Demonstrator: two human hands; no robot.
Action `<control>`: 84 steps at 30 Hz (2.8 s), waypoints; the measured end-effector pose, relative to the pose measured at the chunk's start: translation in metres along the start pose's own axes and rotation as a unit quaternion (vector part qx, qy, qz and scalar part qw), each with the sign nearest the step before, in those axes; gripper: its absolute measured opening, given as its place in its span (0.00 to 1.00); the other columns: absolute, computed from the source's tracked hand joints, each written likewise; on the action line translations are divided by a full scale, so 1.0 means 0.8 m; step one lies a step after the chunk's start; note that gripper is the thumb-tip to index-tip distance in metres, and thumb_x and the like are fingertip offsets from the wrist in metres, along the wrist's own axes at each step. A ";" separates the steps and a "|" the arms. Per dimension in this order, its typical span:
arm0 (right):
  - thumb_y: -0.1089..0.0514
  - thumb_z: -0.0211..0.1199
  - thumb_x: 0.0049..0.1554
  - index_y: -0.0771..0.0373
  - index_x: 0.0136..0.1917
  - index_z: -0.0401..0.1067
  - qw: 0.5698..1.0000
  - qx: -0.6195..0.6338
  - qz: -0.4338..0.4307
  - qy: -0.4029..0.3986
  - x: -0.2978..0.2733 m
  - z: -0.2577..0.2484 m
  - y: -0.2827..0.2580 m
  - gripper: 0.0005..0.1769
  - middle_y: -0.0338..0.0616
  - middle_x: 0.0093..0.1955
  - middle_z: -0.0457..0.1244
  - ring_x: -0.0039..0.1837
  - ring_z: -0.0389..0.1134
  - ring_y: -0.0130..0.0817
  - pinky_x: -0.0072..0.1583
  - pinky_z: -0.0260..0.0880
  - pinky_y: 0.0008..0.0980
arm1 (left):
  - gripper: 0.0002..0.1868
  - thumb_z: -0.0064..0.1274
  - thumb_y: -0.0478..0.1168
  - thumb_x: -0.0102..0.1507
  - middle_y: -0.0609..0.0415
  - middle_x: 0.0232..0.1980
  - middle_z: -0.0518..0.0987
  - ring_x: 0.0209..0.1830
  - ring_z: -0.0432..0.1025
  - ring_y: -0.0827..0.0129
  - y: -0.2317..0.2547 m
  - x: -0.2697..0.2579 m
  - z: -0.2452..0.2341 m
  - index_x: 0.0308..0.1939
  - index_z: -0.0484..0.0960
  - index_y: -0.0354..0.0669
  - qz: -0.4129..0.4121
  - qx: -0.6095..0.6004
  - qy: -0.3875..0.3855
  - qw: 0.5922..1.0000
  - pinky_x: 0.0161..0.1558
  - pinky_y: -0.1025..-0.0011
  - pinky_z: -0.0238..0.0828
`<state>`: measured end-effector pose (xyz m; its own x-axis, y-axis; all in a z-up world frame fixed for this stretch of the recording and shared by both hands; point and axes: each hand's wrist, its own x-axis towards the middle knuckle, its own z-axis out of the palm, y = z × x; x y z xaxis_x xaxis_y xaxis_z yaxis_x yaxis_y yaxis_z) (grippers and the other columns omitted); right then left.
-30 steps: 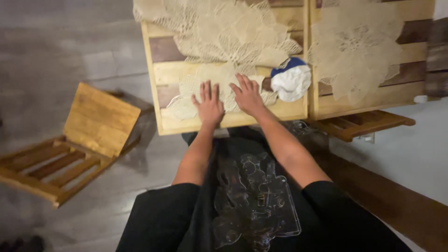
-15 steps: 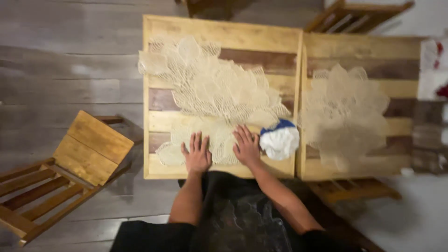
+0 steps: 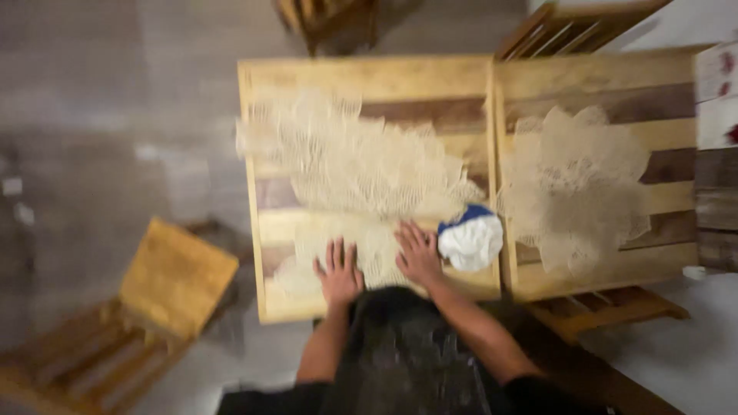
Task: Cleaning wooden restaurant tables by spraying them with cleaner and wiping them with a cloth.
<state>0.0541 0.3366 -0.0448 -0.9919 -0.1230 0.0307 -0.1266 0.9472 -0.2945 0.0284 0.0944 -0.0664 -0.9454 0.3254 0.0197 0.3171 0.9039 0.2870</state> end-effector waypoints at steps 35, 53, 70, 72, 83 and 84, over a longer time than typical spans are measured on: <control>0.47 0.59 0.54 0.61 0.74 0.60 0.997 0.010 0.073 0.020 -0.007 -0.005 -0.080 0.38 0.51 0.82 0.49 0.83 0.45 0.45 0.72 0.48 0.62 | 0.34 0.46 0.48 0.58 0.47 0.80 0.58 0.82 0.47 0.53 0.005 -0.004 -0.030 0.71 0.69 0.54 -0.053 -0.020 -0.020 0.998 0.72 0.32 0.35; 0.48 0.59 0.56 0.59 0.75 0.61 0.994 -0.013 0.047 0.099 -0.026 0.028 -0.062 0.36 0.50 0.83 0.50 0.83 0.47 0.47 0.72 0.44 0.62 | 0.36 0.46 0.54 0.68 0.50 0.83 0.51 0.83 0.45 0.56 -0.064 -0.049 -0.050 0.78 0.59 0.51 -0.143 0.059 -0.026 0.988 0.72 0.39 0.46; 0.49 0.60 0.55 0.59 0.74 0.62 0.995 -0.009 0.054 0.080 -0.024 0.001 -0.060 0.36 0.50 0.83 0.48 0.82 0.47 0.46 0.71 0.47 0.57 | 0.46 0.45 0.70 0.62 0.52 0.84 0.38 0.83 0.36 0.48 -0.140 -0.053 -0.052 0.80 0.50 0.64 -0.188 0.040 -0.047 0.980 0.67 0.24 0.41; 0.50 0.59 0.55 0.61 0.75 0.61 0.996 -0.032 0.030 0.079 -0.038 0.005 -0.070 0.36 0.52 0.83 0.48 0.83 0.47 0.46 0.71 0.47 0.60 | 0.46 0.45 0.70 0.63 0.49 0.84 0.40 0.83 0.38 0.46 -0.142 -0.068 -0.047 0.80 0.51 0.61 -0.181 0.051 -0.017 0.982 0.65 0.22 0.43; 0.45 0.58 0.56 0.60 0.77 0.54 0.989 -0.065 0.114 0.066 -0.011 0.004 -0.196 0.40 0.70 0.81 0.41 0.81 0.42 0.63 0.73 0.44 0.66 | 0.42 0.48 0.66 0.62 0.41 0.82 0.48 0.80 0.44 0.39 -0.151 -0.061 -0.064 0.77 0.59 0.55 -0.117 0.019 0.034 0.992 0.65 0.26 0.47; 0.43 0.58 0.55 0.59 0.77 0.53 0.989 -0.097 0.109 0.026 -0.018 0.012 -0.207 0.41 0.69 0.81 0.40 0.81 0.41 0.62 0.72 0.43 0.67 | 0.41 0.48 0.66 0.62 0.41 0.81 0.48 0.80 0.44 0.39 -0.150 -0.064 -0.064 0.76 0.60 0.56 -0.129 0.020 0.028 0.991 0.64 0.26 0.48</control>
<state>0.0897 0.1785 -0.0054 -0.9942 0.1008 0.0364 0.0962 0.9891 -0.1112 0.0348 -0.0451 -0.0530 -0.9977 0.0673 0.0034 0.0660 0.9658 0.2506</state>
